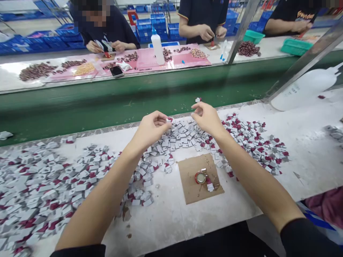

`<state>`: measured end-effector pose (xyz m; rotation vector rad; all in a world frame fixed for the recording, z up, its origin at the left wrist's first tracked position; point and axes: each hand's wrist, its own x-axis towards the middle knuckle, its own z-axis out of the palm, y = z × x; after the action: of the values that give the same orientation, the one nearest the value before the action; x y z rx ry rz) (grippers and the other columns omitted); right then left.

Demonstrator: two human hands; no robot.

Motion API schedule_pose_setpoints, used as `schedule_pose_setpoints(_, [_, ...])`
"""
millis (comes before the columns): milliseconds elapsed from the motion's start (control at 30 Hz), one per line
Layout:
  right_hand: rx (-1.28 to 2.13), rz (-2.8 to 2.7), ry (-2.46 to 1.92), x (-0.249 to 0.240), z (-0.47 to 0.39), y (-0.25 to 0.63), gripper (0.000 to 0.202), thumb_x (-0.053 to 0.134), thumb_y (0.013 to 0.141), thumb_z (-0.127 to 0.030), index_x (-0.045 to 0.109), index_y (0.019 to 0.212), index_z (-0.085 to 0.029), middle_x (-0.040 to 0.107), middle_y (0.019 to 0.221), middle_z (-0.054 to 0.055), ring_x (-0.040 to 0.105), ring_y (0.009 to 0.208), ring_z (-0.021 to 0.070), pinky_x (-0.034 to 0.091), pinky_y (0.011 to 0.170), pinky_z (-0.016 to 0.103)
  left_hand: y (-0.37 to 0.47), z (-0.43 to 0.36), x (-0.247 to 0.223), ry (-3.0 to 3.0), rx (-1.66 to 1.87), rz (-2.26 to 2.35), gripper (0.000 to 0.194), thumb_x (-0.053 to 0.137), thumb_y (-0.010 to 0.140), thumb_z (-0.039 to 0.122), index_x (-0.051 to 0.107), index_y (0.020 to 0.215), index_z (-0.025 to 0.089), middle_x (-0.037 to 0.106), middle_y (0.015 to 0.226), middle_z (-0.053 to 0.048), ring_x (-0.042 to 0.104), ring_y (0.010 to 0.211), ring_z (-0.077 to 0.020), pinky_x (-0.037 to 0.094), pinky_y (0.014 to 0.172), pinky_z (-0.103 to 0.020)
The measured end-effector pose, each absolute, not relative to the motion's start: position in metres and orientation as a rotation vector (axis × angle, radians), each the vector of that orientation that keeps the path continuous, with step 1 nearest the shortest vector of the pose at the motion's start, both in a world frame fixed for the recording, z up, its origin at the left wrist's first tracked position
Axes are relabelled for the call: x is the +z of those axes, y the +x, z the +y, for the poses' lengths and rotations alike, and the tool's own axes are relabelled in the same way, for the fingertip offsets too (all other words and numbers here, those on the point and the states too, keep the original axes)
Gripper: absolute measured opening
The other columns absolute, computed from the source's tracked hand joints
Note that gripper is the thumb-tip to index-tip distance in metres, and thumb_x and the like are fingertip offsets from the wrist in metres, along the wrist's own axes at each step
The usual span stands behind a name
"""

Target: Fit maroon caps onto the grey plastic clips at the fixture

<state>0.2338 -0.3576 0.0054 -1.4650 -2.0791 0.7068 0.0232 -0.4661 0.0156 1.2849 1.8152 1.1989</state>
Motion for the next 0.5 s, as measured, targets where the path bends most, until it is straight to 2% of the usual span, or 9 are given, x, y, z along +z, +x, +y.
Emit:
schedule_pose_setpoints(67, [0.592, -2.034, -1.624, 0.006, -0.318, 0.212, 0.033, 0.071, 0.107, -0.025, 0.077, 0.138, -0.017, 0.081, 0.138, 0.018, 0.077, 0.131, 0.0333, 0.058, 0.116, 0.046, 0.008, -0.441, 0.01, 1.218, 1.247, 1.943, 0.02, 0.086, 0.075, 0.019, 0.07, 0.086, 0.022, 0.079, 0.086, -0.005, 0.079, 0.089, -0.025, 0.064, 0.085, -0.036])
schedule_pose_setpoints(133, [0.544, -1.99, -1.735, 0.004, -0.288, 0.196, 0.032, 0.071, 0.108, -0.031, 0.077, 0.134, -0.012, 0.079, 0.136, 0.026, 0.076, 0.133, 0.04, 0.058, 0.115, 0.052, -0.004, -0.418, 0.002, 1.18, 1.271, 1.999, 0.022, 0.085, 0.073, 0.016, 0.067, 0.082, 0.022, 0.077, 0.083, -0.004, 0.079, 0.091, -0.0257, 0.064, 0.086, -0.036])
schedule_pose_setpoints(200, [0.519, -1.98, -1.807, 0.0, -0.269, 0.185, 0.032, 0.071, 0.108, -0.035, 0.079, 0.127, -0.01, 0.079, 0.133, 0.03, 0.077, 0.131, 0.0429, 0.059, 0.111, 0.053, -0.012, -0.399, -0.006, 1.149, 1.268, 2.029, 0.025, 0.087, 0.071, 0.014, 0.065, 0.08, 0.023, 0.077, 0.082, -0.004, 0.078, 0.092, -0.0261, 0.063, 0.087, -0.037])
schedule_pose_setpoints(333, [0.491, -2.068, -1.772, -0.013, -0.255, 0.169, 0.027, 0.065, 0.107, -0.023, 0.079, 0.127, -0.01, 0.077, 0.138, 0.03, 0.075, 0.131, 0.0411, 0.057, 0.113, 0.052, -0.018, -0.371, -0.018, 1.103, 1.2, 2.084, 0.028, 0.09, 0.073, 0.01, 0.065, 0.079, 0.023, 0.081, 0.091, -0.007, 0.079, 0.098, -0.0285, 0.06, 0.093, -0.04])
schedule_pose_setpoints(500, [0.527, -2.226, -1.499, -0.021, -0.257, 0.162, 0.03, 0.064, 0.099, -0.007, 0.079, 0.123, -0.016, 0.078, 0.141, 0.021, 0.071, 0.133, 0.0345, 0.053, 0.118, 0.044, -0.015, -0.35, -0.023, 1.122, 1.062, 2.135, 0.029, 0.092, 0.075, 0.011, 0.066, 0.081, 0.024, 0.083, 0.095, -0.006, 0.079, 0.108, -0.0301, 0.054, 0.104, -0.043])
